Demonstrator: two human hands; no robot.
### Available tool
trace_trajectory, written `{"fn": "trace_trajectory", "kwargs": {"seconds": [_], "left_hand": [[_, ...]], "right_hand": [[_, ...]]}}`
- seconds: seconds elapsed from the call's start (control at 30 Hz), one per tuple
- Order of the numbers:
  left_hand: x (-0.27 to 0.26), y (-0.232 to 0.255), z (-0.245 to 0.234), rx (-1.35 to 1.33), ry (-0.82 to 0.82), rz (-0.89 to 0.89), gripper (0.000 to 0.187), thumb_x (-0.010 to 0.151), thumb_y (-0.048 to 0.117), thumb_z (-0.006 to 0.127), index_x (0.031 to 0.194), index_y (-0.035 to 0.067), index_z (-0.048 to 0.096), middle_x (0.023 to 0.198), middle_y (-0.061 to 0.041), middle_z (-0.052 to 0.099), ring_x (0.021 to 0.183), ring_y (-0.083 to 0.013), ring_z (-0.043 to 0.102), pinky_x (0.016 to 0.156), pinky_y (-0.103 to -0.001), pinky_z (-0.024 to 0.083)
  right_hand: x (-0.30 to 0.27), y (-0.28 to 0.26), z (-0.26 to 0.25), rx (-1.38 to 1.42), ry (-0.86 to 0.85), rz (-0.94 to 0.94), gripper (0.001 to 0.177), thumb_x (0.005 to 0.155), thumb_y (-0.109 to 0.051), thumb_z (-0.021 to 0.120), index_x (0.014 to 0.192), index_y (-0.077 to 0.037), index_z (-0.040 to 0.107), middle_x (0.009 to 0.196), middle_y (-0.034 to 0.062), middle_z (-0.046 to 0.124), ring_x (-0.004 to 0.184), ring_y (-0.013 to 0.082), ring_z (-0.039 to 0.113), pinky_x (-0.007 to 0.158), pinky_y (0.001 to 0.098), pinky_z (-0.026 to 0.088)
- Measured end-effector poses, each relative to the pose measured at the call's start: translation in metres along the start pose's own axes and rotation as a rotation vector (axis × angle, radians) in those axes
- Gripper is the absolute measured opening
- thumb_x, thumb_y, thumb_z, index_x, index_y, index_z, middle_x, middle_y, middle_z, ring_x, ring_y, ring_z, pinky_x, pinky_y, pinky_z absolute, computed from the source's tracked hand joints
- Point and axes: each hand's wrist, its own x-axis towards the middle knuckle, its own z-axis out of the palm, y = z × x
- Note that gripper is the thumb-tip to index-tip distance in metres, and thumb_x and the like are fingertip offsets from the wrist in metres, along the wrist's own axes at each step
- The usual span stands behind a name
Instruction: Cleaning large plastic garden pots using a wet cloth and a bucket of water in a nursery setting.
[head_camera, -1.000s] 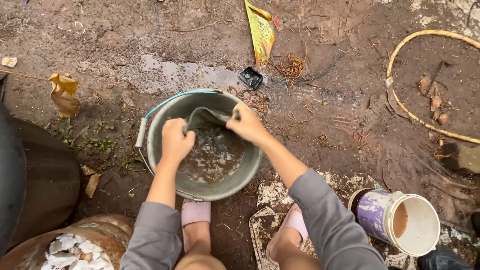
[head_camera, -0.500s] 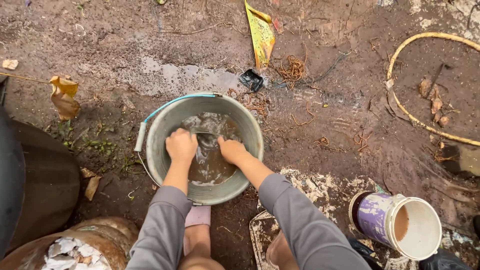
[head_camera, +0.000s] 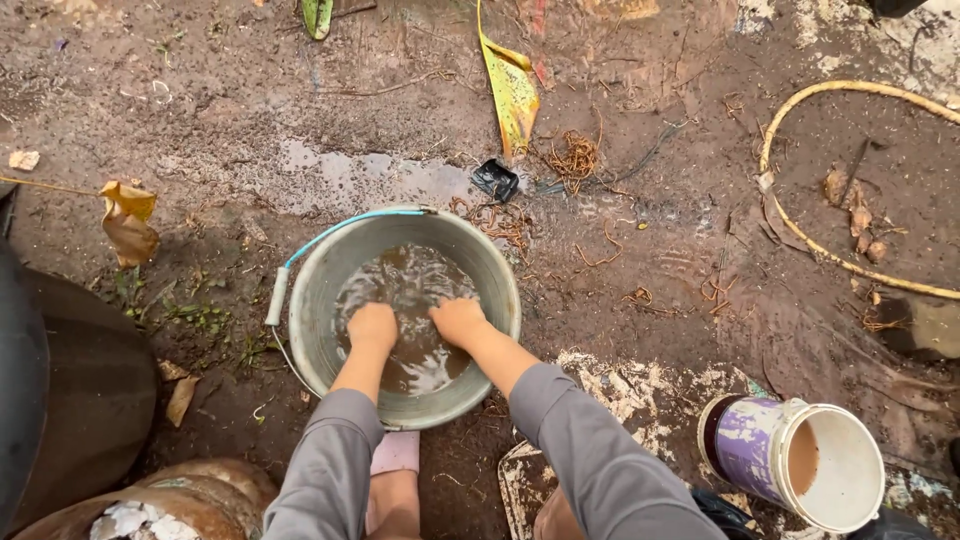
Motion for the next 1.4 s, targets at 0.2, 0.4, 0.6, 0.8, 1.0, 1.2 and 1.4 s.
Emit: {"fn": "trace_trajectory", "kwargs": {"seconds": [0.2,0.4,0.6,0.8,1.0,1.2,1.4], "left_hand": [[-0.029,0.023,-0.062,-0.004,0.212,0.004,0.025,0.085,0.005,0.063,0.109,-0.004,0.067,0.117,-0.025,0.060,0.096,-0.0395,0.069,0.077,-0.052,0.061],[-0.009,0.007,-0.041,-0.169,0.394,0.099,0.032,0.088,-0.001,0.053,0.119,0.006,0.059,0.095,-0.017,0.068,0.075,-0.0342,0.075,0.065,-0.043,0.063],[-0.003,0.003,-0.038,-0.135,-0.050,-0.219,0.045,0.096,0.042,0.058,0.101,0.001,0.076,0.095,-0.025,0.073,0.092,-0.0393,0.074,0.076,-0.058,0.057],[-0.031,0.011,-0.046,-0.045,0.123,0.094,0.030,0.099,0.022,0.053,0.115,0.008,0.074,0.134,-0.015,0.046,0.124,-0.0378,0.049,0.101,-0.047,0.044],[-0.013,0.014,-0.044,-0.071,0.072,-0.069,0.026,0.097,0.030,0.055,0.101,0.021,0.079,0.096,-0.010,0.076,0.094,-0.0338,0.076,0.083,-0.047,0.061],[-0.037,0.019,-0.084,-0.207,0.394,0.005,0.024,0.093,0.018,0.058,0.105,0.004,0.074,0.112,-0.018,0.063,0.089,-0.0417,0.074,0.083,-0.054,0.060],[-0.008,0.018,-0.020,0.183,0.369,0.205,0.019,0.093,0.022,0.049,0.102,0.023,0.066,0.091,-0.005,0.069,0.073,-0.0300,0.074,0.072,-0.047,0.055]], "right_hand": [[-0.012,-0.011,-0.020,0.062,-0.001,0.133,0.044,0.103,-0.005,0.042,0.147,-0.009,0.045,0.151,0.0188,0.040,0.097,0.0381,0.071,0.072,0.0535,0.061],[0.024,0.000,0.010,-0.004,0.467,0.039,0.030,0.106,-0.018,0.040,0.136,-0.017,0.046,0.092,0.0117,0.070,0.075,0.0350,0.075,0.063,0.0515,0.059],[0.029,0.005,0.016,0.054,0.447,0.051,0.036,0.100,-0.012,0.040,0.136,-0.011,0.044,0.095,0.0134,0.075,0.078,0.0348,0.076,0.067,0.0508,0.061],[0.076,0.019,0.104,-0.056,0.190,-0.014,0.020,0.090,-0.010,0.055,0.084,-0.009,0.074,0.073,0.0149,0.073,0.066,0.0325,0.073,0.049,0.0517,0.057],[0.039,0.012,0.021,0.025,0.435,0.253,0.026,0.091,-0.027,0.051,0.088,-0.013,0.071,0.074,0.0093,0.073,0.075,0.0315,0.073,0.062,0.0490,0.050],[0.032,0.003,0.021,-0.004,0.756,-0.047,0.018,0.082,-0.024,0.062,0.081,-0.008,0.068,0.089,0.0090,0.060,0.066,0.0297,0.067,0.061,0.0443,0.055],[0.068,0.015,0.071,-0.033,0.210,0.043,0.021,0.095,-0.014,0.048,0.103,-0.013,0.067,0.094,0.0127,0.070,0.076,0.0363,0.074,0.057,0.0515,0.055]]}}
